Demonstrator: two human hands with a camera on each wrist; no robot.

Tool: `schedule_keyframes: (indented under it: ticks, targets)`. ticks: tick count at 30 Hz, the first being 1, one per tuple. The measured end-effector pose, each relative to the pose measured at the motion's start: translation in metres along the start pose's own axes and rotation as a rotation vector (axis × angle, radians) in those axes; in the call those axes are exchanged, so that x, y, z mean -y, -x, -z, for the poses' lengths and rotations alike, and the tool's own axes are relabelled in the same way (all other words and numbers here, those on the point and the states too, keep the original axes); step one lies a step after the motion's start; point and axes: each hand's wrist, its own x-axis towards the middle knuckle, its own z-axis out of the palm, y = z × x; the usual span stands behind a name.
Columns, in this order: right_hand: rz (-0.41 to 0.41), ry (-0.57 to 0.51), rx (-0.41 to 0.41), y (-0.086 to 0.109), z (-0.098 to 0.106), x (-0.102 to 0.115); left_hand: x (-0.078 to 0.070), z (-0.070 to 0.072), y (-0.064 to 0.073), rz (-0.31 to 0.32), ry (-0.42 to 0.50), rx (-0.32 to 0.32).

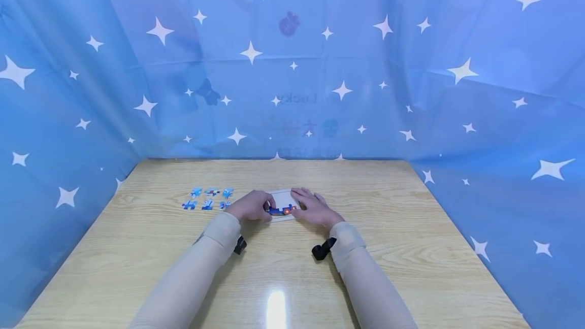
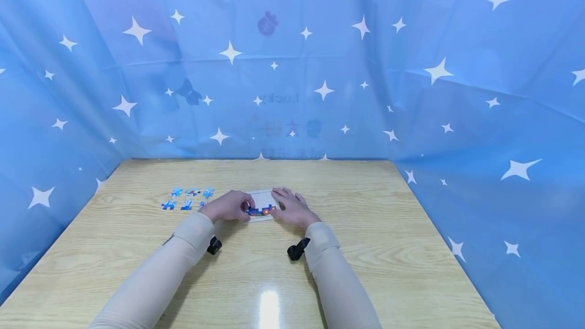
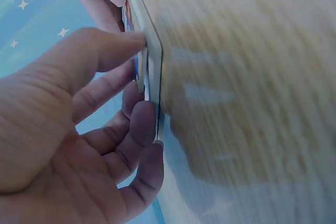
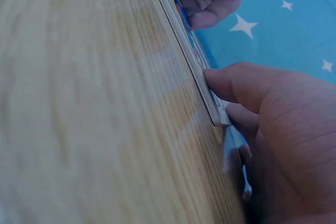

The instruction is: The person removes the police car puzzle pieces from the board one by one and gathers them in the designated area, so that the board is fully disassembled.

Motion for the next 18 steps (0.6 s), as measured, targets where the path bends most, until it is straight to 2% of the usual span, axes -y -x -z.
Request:
schedule_keyframes:
  ticks: [4,18]
  targets:
    - [-0.002,0.005,-0.002,0.000,0.001,0.001,0.002,-0.003,-0.004,-0.014,-0.023,-0.016]
    - [-0.003,0.000,-0.011,0.003,0.000,0.003,0.011,-0.008,-0.003,-0.089,0.028,-0.057]
